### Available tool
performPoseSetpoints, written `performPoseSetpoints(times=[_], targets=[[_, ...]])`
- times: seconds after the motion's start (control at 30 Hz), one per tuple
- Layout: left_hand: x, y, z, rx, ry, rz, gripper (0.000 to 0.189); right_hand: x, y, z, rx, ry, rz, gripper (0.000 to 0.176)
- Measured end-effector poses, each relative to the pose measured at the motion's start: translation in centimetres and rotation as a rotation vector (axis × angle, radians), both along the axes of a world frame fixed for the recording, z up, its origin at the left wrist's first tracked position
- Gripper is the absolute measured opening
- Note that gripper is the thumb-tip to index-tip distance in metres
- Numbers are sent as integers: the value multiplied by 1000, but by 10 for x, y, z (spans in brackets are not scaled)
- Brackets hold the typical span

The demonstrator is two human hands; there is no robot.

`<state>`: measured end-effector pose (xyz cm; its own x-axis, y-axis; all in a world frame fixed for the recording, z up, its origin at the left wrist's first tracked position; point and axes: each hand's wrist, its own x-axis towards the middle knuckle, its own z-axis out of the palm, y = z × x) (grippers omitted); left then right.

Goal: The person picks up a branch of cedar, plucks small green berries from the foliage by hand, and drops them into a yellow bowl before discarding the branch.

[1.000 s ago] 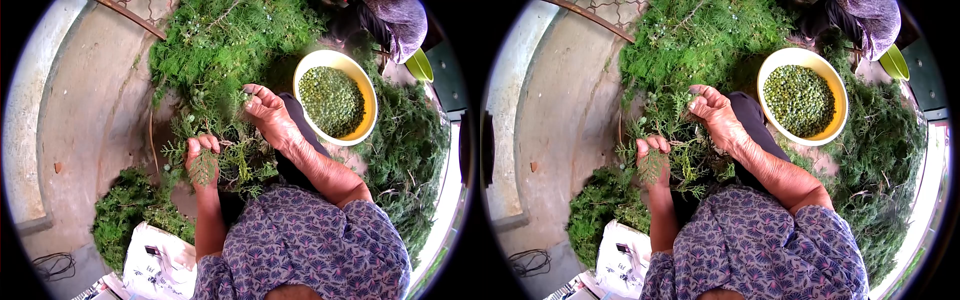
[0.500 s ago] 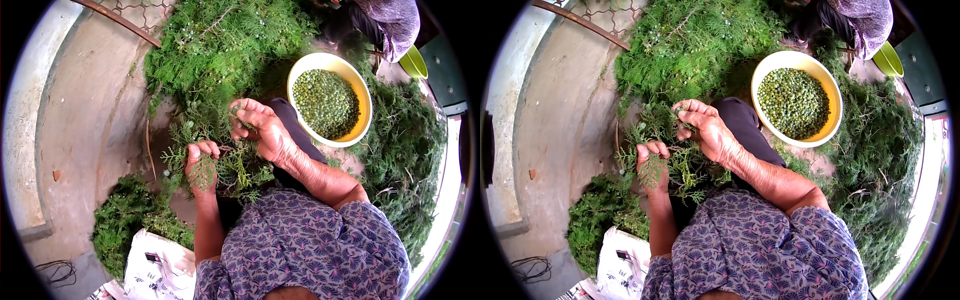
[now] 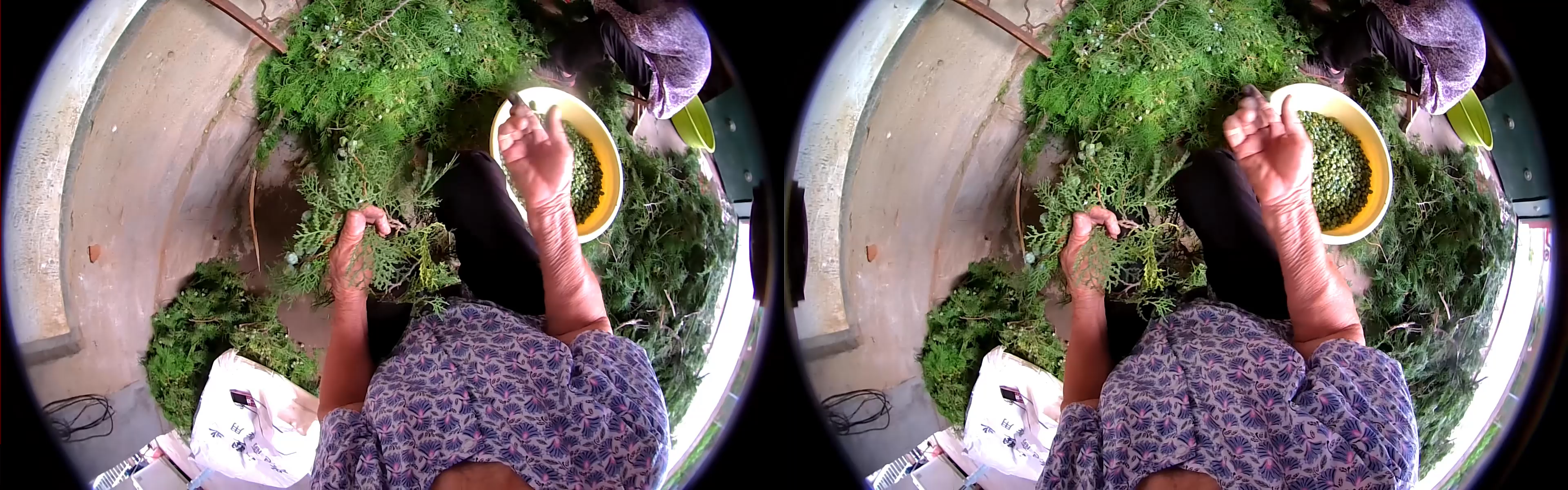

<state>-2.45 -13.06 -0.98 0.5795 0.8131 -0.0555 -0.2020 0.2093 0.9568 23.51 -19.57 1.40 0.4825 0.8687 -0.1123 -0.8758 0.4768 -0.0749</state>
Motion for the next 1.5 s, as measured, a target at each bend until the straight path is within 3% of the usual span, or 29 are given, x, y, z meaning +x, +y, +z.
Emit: performPoseSetpoints(times=[0.03, 0.1, 0.17, 0.23, 0.3, 0.5, 0.6, 0.7, 0.77, 0.8, 0.9, 0.97, 1.03, 1.1, 1.17, 1.23, 1.43, 1.5], targets=[[2, -1, 1, 1, 0, 1, 44, 5, -1, 0, -86, -6, -17, 35], [5, -5, 3, 254, 183, 41, 45, -1, 0, -3, -177, -264, 79, 37], [3, -2, -9, 246, 123, 60, 41, -31, 5, 4, -350, -522, 201, 32], [4, -3, -2, 140, 194, -82, 44, -57, 11, 7, -402, -758, 364, 19], [5, -6, 6, 123, 272, -143, 43, -74, 16, 12, -433, -986, 492, 25], [2, -1, 5, 196, 286, -164, 39, -80, 29, 5, -237, -928, 691, 30], [13, -3, -2, 128, 146, -30, 33, -81, 31, -1, -287, -875, 547, 26], [13, -9, -2, 264, 203, 62, 34, -74, 26, 3, -358, -895, 388, 22], [16, -12, -4, 79, -37, 187, 25, -71, 23, 5, -357, -949, 315, 21], [18, -17, 6, 25, 64, 239, 27, -70, 22, 4, -359, -949, 314, 21], [24, -19, 18, -32, 183, 307, 25, -66, 19, 3, -364, -1098, 243, 22], [22, -19, 0, 48, 205, 320, 23, -62, 18, 0, -335, -1410, 91, 25], [26, -19, 8, 129, 227, 330, 23, -60, 16, 2, -348, -1378, 126, 25], [26, -18, 22, -387, 67, 345, 29, -60, 13, 5, -366, -1230, 239, 24], [28, -17, 14, -354, 73, 404, 30, -64, 12, 6, -348, -1229, 225, 21], [29, -17, 18, -271, 195, 353, 30, -67, 11, 8, -396, -1007, 315, 18], [32, -17, 18, -189, 140, 295, 24, -78, 12, 6, -481, -974, 252, 14], [34, -17, 13, -140, 154, 306, 25, -82, 13, -2, -550, -1088, 123, 16]])
